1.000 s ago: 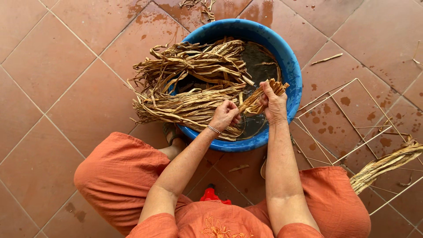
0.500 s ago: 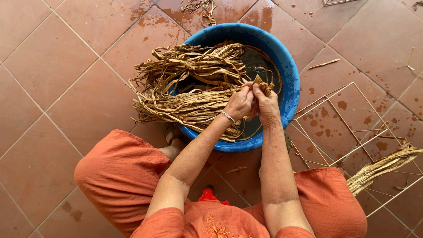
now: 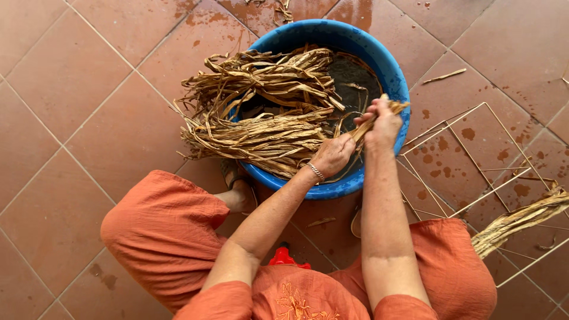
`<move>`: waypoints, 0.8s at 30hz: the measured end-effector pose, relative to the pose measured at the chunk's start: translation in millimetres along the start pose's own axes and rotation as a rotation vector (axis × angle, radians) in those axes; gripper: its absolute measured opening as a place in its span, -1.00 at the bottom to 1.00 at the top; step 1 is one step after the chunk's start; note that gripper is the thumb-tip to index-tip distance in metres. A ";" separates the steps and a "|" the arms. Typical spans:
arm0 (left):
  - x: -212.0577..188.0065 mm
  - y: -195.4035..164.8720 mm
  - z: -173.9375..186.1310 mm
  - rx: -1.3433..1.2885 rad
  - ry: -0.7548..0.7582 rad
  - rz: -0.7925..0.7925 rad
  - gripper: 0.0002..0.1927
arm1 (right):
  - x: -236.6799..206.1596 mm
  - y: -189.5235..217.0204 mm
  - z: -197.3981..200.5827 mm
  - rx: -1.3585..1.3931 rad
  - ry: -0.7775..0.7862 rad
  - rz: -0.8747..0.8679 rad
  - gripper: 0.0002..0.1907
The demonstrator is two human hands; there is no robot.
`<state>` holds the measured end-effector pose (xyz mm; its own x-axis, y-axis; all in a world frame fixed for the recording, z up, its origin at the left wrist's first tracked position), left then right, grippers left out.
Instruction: The person sits on a tiled floor and repeatedly pulls dried plant strips from a blue basin of water, separating and arranging them into a wire frame. The person handles the strips by hand, placing them into the frame and occasionally returning to the basin for more material.
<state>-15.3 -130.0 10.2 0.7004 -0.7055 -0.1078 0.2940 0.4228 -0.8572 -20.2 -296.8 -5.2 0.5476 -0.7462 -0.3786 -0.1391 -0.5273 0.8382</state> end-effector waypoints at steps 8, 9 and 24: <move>-63.3 -17.1 13.0 -0.129 0.003 -0.102 -0.78 | 97.6 35.5 63.6 0.170 -0.122 0.027 -0.72; -65.7 -24.3 16.7 -0.088 -0.008 -0.160 -0.80 | 101.2 38.4 68.0 0.154 -0.149 0.044 -0.72; -90.4 -50.5 51.5 -0.003 0.056 -0.306 -0.84 | 146.7 143.6 126.6 0.192 -0.266 0.317 -0.78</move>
<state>-60.0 -58.3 89.2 0.5423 -0.8304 0.1281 0.4839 0.1840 -0.8556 -64.3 -533.4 9.9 0.2258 -0.9482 -0.2234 -0.4301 -0.3028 0.8505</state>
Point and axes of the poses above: each hand's wrist, its own x-axis towards the middle knuckle, its own z-axis out of the back of the hand, y = z × x, the point moved 7 cm from there along x, towards the middle knuckle, and after that the axes turned 5 degrees about z, right-handed, at the moved point
